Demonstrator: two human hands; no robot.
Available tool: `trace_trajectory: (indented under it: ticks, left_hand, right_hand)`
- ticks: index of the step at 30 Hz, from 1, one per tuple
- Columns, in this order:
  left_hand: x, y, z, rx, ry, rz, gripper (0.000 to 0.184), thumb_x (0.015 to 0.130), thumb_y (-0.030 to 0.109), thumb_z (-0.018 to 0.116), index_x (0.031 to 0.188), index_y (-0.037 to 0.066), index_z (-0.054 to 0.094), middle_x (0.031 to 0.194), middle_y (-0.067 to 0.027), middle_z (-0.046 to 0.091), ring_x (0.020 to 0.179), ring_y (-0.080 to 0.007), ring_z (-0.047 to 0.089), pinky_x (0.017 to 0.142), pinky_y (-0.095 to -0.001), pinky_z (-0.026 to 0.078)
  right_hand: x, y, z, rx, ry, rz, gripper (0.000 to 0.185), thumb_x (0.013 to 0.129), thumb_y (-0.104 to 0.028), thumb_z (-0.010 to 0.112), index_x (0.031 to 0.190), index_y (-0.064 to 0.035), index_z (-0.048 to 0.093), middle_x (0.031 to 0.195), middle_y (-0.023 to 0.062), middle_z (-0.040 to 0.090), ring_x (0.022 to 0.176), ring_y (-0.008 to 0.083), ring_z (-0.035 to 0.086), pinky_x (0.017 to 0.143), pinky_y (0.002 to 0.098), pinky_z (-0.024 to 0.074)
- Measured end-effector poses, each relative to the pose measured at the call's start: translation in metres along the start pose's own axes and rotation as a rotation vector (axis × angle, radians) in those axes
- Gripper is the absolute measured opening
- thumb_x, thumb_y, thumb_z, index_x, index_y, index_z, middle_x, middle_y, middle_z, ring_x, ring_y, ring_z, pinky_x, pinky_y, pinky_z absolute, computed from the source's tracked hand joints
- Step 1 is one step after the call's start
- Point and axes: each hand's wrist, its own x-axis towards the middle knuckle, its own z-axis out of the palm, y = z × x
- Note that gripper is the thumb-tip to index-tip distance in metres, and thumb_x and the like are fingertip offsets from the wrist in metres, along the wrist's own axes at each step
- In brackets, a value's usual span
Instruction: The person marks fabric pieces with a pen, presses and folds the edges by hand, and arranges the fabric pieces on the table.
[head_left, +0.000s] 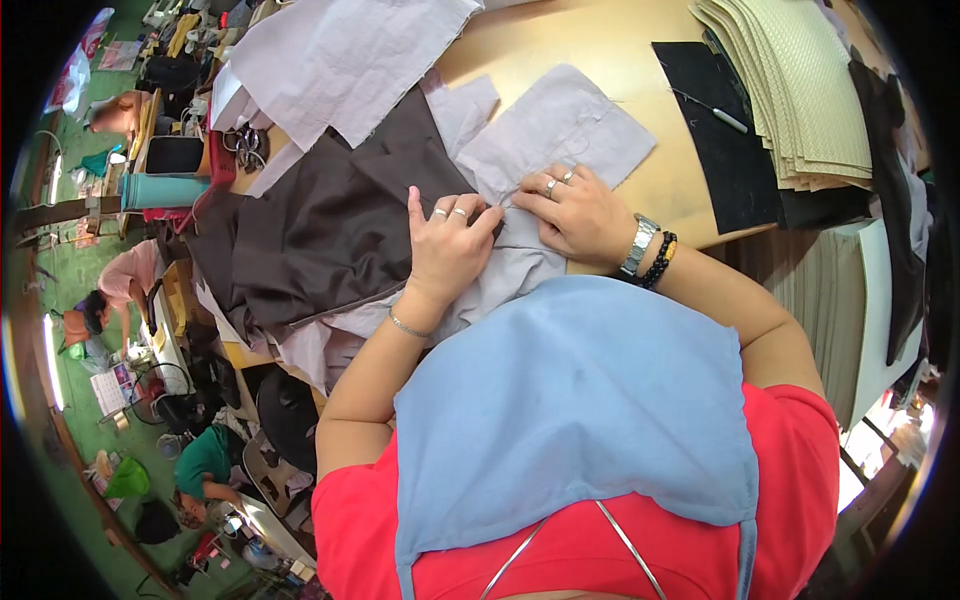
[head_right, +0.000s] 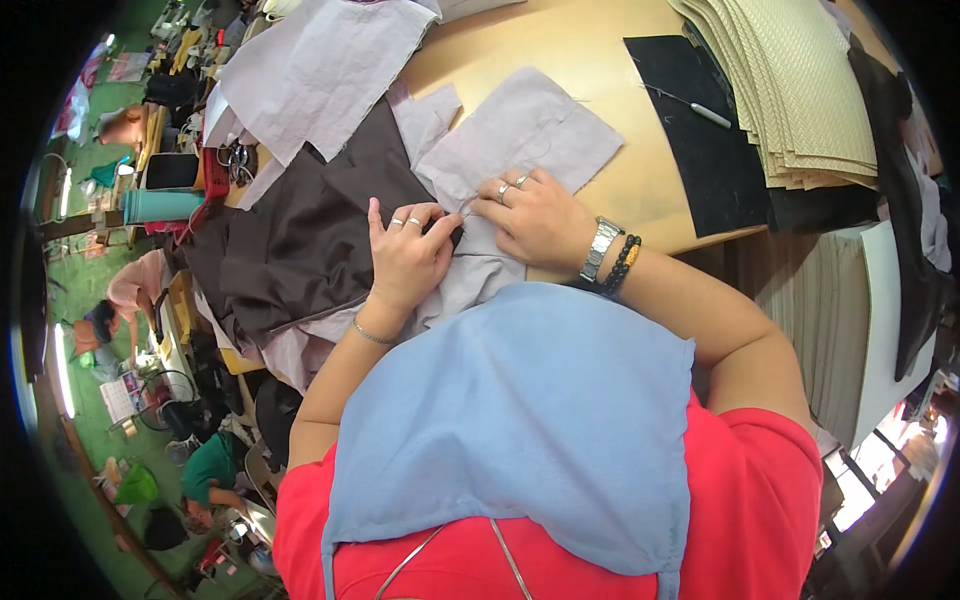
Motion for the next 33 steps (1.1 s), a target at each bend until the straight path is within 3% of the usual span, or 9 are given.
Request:
trace_trajectory:
  ticks: [8, 14, 20, 33]
  left_hand:
    - [0.0, 0.003, 0.003, 0.009, 0.061, 0.021, 0.03, 0.078, 0.011, 0.067, 0.105, 0.023, 0.072, 0.095, 0.0069, 0.062, 0.091, -0.0135, 0.061, 0.111, -0.0657, 0.022]
    - [-0.002, 0.005, 0.005, 0.0, 0.059, -0.034, 0.029, 0.079, 0.012, 0.067, 0.106, 0.023, 0.073, 0.096, 0.0074, 0.062, 0.091, -0.0129, 0.061, 0.114, -0.0658, 0.014]
    - [0.001, 0.004, 0.016, 0.166, 0.108, 0.221, 0.031, 0.086, 0.015, 0.06, 0.115, 0.019, 0.071, 0.107, 0.0088, 0.064, 0.102, -0.0099, 0.06, 0.116, -0.0665, -0.002]
    - [-0.001, 0.012, 0.015, 0.148, 0.03, 0.034, 0.044, 0.086, 0.012, 0.058, 0.129, 0.02, 0.064, 0.123, 0.0105, 0.064, 0.11, -0.0134, 0.059, 0.112, -0.0704, -0.01]
  right_hand:
    - [0.001, -0.004, -0.003, 0.031, 0.044, 0.01, 0.032, 0.079, -0.013, 0.065, 0.11, -0.0098, 0.067, 0.113, 0.0036, 0.063, 0.102, 0.0214, 0.059, 0.085, 0.0373, 0.0448]
    - [-0.001, -0.006, -0.008, 0.029, 0.085, 0.137, 0.034, 0.08, -0.014, 0.067, 0.114, -0.007, 0.066, 0.115, 0.0069, 0.064, 0.108, 0.0249, 0.06, 0.09, 0.0387, 0.0442]
    - [0.0, -0.006, -0.007, -0.019, 0.092, 0.106, 0.034, 0.081, -0.017, 0.066, 0.114, -0.0077, 0.064, 0.116, 0.0068, 0.062, 0.11, 0.0246, 0.059, 0.089, 0.0389, 0.0442]
    - [0.0, -0.003, -0.012, -0.062, 0.009, 0.134, 0.043, 0.084, -0.025, 0.066, 0.124, -0.01, 0.061, 0.124, 0.008, 0.06, 0.117, 0.0268, 0.056, 0.097, 0.0421, 0.0417]
